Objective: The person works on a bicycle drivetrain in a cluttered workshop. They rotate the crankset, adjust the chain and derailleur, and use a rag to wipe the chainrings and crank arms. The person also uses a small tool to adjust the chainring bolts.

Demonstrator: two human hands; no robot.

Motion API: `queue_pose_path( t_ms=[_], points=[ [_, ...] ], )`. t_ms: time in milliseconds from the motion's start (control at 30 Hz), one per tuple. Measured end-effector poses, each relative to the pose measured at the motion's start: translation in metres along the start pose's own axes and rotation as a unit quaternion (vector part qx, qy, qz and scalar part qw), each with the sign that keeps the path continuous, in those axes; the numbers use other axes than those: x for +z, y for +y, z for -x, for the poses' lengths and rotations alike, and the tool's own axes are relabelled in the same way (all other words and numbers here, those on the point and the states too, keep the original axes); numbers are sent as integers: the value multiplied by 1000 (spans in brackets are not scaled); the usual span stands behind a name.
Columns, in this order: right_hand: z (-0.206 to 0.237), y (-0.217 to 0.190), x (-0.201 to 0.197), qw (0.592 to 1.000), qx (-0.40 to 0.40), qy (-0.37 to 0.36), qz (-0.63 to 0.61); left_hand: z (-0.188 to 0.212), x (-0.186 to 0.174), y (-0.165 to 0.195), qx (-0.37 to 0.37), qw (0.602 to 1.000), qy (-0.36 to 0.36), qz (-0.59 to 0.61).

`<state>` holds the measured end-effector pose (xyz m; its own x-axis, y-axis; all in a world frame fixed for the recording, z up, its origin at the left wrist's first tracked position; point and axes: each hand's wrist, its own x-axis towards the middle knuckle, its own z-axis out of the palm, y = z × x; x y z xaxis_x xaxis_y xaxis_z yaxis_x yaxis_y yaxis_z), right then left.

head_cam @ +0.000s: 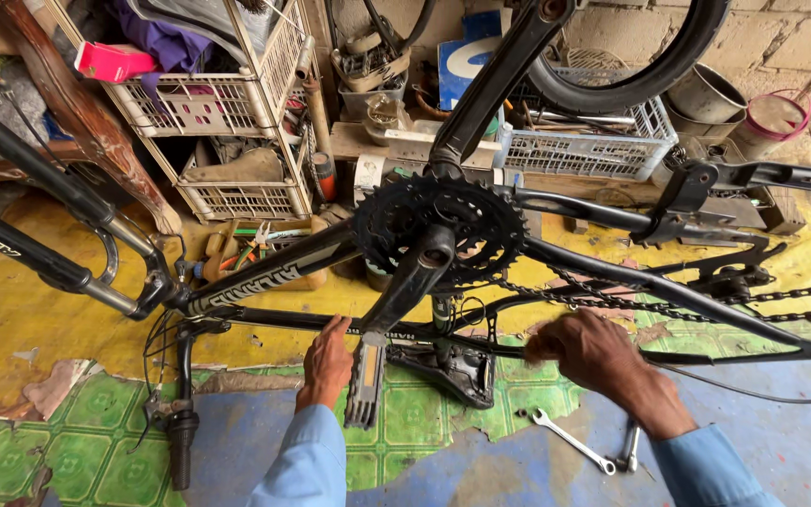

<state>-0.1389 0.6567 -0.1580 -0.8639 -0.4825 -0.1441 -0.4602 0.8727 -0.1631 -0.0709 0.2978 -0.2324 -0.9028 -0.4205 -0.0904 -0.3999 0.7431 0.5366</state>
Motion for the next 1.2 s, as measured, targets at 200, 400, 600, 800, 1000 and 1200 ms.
queue_pose_path(
  t_ms=[200,400,600,800,1000,1200],
  points=[
    [-44,-1,32,947,-62,295,108,-7,6,-1,5,1000,17,4],
    [-79,-22,73,990,-75,118,8,-8,3,6,-13,1000,-17,10],
    [-74,-32,65,976,-117,154,-101,1,-6,19,-20,999,-22,10],
    [-76,-54,54,681,-25,131,-720,0,-5,30,20,999,-27,-7],
    [-54,-67,53,789,-2,112,-605,15,7,52,94,991,-55,-77],
    [-61,-65,41,814,66,112,-566,46,38,81,130,976,-79,-156]
  ],
)
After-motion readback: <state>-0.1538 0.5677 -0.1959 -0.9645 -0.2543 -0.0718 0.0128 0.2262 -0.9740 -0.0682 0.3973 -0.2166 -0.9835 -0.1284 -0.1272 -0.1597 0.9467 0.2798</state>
